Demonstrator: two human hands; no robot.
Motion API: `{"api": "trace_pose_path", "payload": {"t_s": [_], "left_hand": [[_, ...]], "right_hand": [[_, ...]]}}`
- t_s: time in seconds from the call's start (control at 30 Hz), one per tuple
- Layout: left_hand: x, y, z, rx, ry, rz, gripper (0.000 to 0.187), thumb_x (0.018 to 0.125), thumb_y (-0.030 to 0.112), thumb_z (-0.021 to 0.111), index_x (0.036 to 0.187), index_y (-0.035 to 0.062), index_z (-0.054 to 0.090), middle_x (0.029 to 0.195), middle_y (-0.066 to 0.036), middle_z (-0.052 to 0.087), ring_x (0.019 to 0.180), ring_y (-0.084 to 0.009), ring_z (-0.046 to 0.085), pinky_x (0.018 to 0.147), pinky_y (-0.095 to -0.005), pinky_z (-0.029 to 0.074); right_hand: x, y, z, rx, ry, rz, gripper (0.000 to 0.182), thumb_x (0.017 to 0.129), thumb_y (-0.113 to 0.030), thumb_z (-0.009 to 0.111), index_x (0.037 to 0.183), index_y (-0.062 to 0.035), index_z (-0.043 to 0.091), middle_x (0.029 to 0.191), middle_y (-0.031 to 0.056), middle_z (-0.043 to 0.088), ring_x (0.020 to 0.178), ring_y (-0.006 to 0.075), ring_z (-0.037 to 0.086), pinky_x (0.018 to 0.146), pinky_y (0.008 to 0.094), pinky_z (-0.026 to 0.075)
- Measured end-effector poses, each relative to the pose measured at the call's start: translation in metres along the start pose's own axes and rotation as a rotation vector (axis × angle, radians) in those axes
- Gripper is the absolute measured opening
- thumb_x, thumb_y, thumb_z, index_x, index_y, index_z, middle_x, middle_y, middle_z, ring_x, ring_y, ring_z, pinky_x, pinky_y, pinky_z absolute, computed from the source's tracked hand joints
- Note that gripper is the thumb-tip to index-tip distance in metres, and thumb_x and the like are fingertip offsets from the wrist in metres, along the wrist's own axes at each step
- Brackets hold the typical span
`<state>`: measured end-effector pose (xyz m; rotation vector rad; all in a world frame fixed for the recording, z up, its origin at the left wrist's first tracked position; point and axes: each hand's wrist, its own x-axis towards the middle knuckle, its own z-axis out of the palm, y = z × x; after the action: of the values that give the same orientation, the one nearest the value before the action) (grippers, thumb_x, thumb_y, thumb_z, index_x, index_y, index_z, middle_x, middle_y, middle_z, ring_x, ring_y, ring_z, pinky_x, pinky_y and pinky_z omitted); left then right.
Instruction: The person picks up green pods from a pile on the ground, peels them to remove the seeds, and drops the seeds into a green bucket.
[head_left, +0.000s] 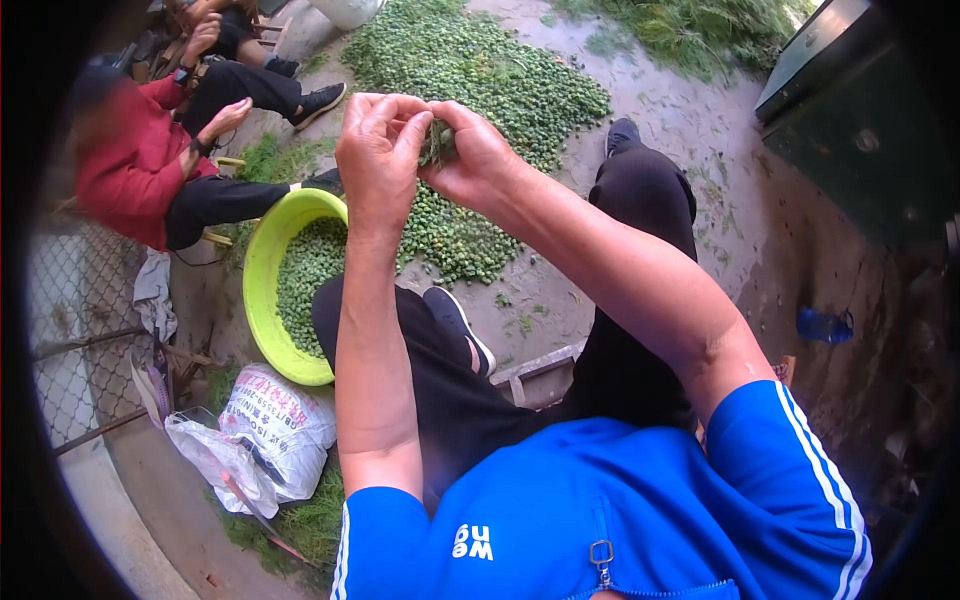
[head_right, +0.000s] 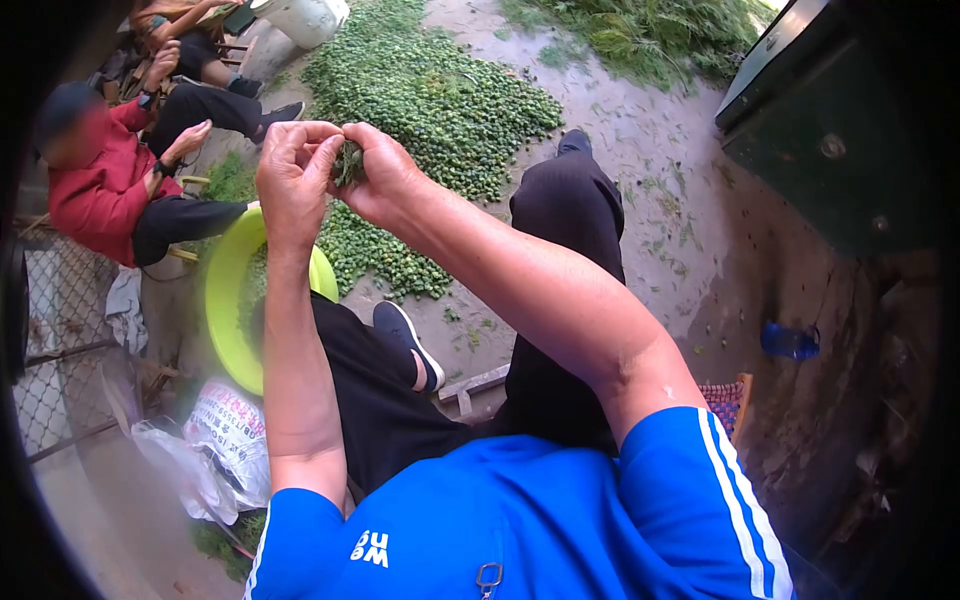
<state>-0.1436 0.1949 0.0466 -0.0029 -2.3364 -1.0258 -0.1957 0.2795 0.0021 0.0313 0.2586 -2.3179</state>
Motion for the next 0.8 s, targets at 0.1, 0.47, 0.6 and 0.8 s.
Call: {"api": "trace_pose_path", "payload": {"t_s": [0.1,0.47,0.6,0.8], "left_hand": [[0.001,-0.003,0.0,-0.121,0.003,-0.081,0.007,0.082,0.005,0.068,0.088,0.0016,0.066,0.085,-0.003,0.055,0.067,-0.0095,0.056,0.064,-0.0239,0.047],[-0.005,0.001,-0.04,-0.724,-0.639,-0.274,0.009,0.088,0.011,0.064,0.09,0.0035,0.067,0.074,0.004,0.058,0.061,-0.0018,0.044,0.053,-0.0178,0.033],[-0.007,-0.009,-0.028,-0.475,-0.209,-0.235,0.012,0.085,0.004,0.065,0.097,0.0029,0.066,0.08,0.002,0.06,0.064,-0.0016,0.047,0.057,-0.0181,0.038],[-0.006,0.013,-0.015,-0.002,-0.111,0.111,0.032,0.079,-0.009,0.062,0.109,0.0037,0.063,0.107,-0.005,0.061,0.076,-0.0078,0.054,0.07,-0.0227,0.046]], "right_hand": [[0.002,-0.003,-0.001,0.007,0.05,0.004,0.025,0.093,-0.017,0.04,0.106,0.0008,0.051,0.103,0.015,0.057,0.095,0.0259,0.057,0.086,0.0445,0.05],[0.0,-0.03,0.005,0.143,0.009,-0.026,0.031,0.095,-0.019,0.036,0.1,0.0055,0.054,0.11,0.0224,0.055,0.113,0.0369,0.051,0.102,0.0497,0.041],[-0.007,-0.029,0.008,0.122,-0.024,-0.028,0.035,0.095,-0.02,0.034,0.108,0.0069,0.053,0.113,0.0232,0.055,0.112,0.0358,0.052,0.102,0.05,0.041],[-0.004,-0.018,0.004,0.048,0.013,0.013,0.03,0.092,-0.02,0.04,0.104,0.0002,0.057,0.103,0.0161,0.06,0.099,0.0278,0.057,0.09,0.0454,0.045]]}}
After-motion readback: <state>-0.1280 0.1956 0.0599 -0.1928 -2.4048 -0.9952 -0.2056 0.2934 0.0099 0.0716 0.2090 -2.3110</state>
